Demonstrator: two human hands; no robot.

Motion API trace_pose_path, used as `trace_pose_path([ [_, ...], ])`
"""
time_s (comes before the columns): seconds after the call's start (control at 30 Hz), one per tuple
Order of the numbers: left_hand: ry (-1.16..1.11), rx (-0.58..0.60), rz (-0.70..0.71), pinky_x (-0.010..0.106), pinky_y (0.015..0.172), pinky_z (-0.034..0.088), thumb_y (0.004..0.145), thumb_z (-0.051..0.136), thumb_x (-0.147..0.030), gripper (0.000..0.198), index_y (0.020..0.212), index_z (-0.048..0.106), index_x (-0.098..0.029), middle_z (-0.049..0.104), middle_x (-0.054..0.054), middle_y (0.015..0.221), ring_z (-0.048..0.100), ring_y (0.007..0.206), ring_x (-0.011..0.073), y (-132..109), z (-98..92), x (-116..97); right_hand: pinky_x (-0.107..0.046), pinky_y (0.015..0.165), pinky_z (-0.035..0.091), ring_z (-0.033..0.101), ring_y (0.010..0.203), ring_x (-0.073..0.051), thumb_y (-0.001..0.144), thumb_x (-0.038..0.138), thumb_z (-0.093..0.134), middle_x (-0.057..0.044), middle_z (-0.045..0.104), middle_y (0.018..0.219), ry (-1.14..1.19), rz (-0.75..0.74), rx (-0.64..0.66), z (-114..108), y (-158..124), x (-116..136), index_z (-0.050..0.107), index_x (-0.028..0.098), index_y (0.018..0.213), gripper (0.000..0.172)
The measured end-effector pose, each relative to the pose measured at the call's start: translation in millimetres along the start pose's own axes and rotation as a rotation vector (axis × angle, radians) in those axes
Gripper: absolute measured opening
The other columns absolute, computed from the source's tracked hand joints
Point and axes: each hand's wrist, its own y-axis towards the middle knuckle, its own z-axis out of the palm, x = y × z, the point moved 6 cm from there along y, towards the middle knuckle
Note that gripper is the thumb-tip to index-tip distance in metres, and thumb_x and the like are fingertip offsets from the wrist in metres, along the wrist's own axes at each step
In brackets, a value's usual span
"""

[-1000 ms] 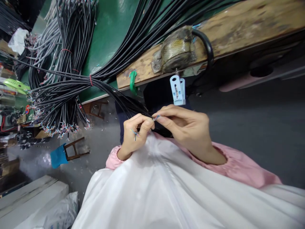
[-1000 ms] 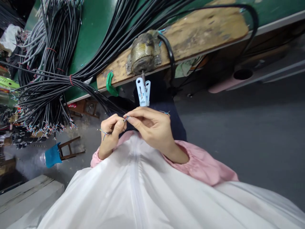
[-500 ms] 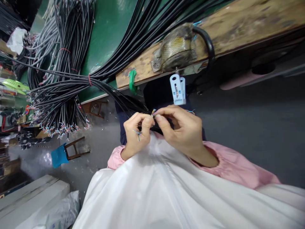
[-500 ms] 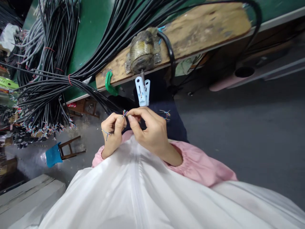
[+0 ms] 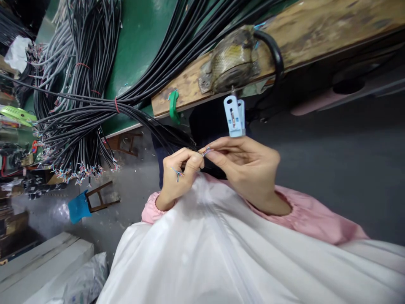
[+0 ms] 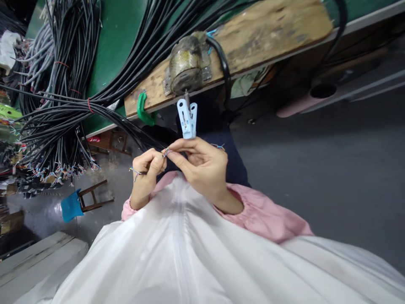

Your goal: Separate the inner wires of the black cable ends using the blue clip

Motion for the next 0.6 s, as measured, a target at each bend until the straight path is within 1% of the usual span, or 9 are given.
trace_pose_path([
  [0.1,0.054,0.03,0.043,0.024,0.056,0.04,0.097,0.051,-0.046,0.045,0.062,0.055,-0.018,0.055,-0.001,0.063,0.047,0.057,0.0079,2,0.6,-1,-0.026,0.066,0.063,0.072,0.068,-0.015,0.075,0.021,0.079,0.0,0.074,0.075,0.023,-0.022,0.022,-2,1,-1,0.068,0.024,0.077,0.012],
  [0.17,0.103,0.066,0.074,0.025,0.056,0.041,0.097,0.049,-0.051,0.049,0.062,0.056,-0.018,0.056,0.0,0.062,0.048,0.056,0.0087,4,1.5,-1,-0.027,0.065,0.063,0.071,0.067,-0.015,0.074,0.03,0.082,0.001,0.072,0.074,0.103,0.053,0.093,0,3,-6,0.066,0.023,0.078,0.018],
  [0.23,0.141,0.091,0.097,0.025,0.056,0.042,0.096,0.047,-0.056,0.052,0.062,0.057,-0.018,0.056,0.0,0.061,0.048,0.055,0.0094,6,1.8,1,-0.027,0.064,0.062,0.07,0.067,-0.015,0.072,0.04,0.083,0.002,0.071,0.073,0.183,0.173,0.172,2,4,-13,0.063,0.023,0.081,0.027],
  [0.27,0.151,0.096,0.107,0.026,0.056,0.042,0.096,0.047,-0.056,0.052,0.062,0.057,-0.018,0.056,0.0,0.06,0.048,0.055,0.0096,6,1.8,1,-0.028,0.064,0.062,0.069,0.066,-0.015,0.072,0.044,0.083,0.002,0.07,0.073,0.208,0.223,0.2,3,5,-16,0.063,0.023,0.082,0.031],
  [0.33,0.157,0.096,0.123,0.026,0.055,0.041,0.097,0.047,-0.056,0.052,0.062,0.057,-0.018,0.055,0.0,0.059,0.048,0.055,0.0095,6,1.7,1,-0.029,0.066,0.062,0.069,0.067,-0.015,0.071,0.047,0.083,0.001,0.07,0.074,0.219,0.266,0.222,2,5,-19,0.062,0.023,0.084,0.034],
  [0.43,0.17,0.091,0.166,0.026,0.054,0.04,0.098,0.047,-0.052,0.05,0.063,0.058,-0.018,0.055,-0.001,0.059,0.047,0.054,0.0095,5,3.1,-2,-0.028,0.068,0.062,0.07,0.071,-0.015,0.073,0.041,0.082,0.001,0.072,0.077,0.146,0.228,0.162,-5,6,-21,0.063,0.023,0.084,0.028],
  [0.5,0.196,0.066,0.202,0.026,0.054,0.039,0.099,0.047,-0.048,0.048,0.064,0.059,-0.018,0.056,0.0,0.059,0.048,0.054,0.0094,4,3.7,-6,-0.025,0.066,0.061,0.071,0.07,-0.014,0.075,0.035,0.08,0.001,0.072,0.078,0.087,0.156,0.076,-12,6,-18,0.065,0.024,0.083,0.021],
  [0.6,0.243,0.005,0.281,0.025,0.052,0.039,0.099,0.048,-0.042,0.042,0.067,0.061,-0.018,0.06,0.0,0.061,0.051,0.054,0.0088,2,4.3,-10,-0.022,0.063,0.061,0.071,0.066,-0.012,0.077,0.026,0.078,0.001,0.072,0.075,-0.003,0.038,-0.026,-21,2,-5,0.066,0.025,0.081,0.013],
])
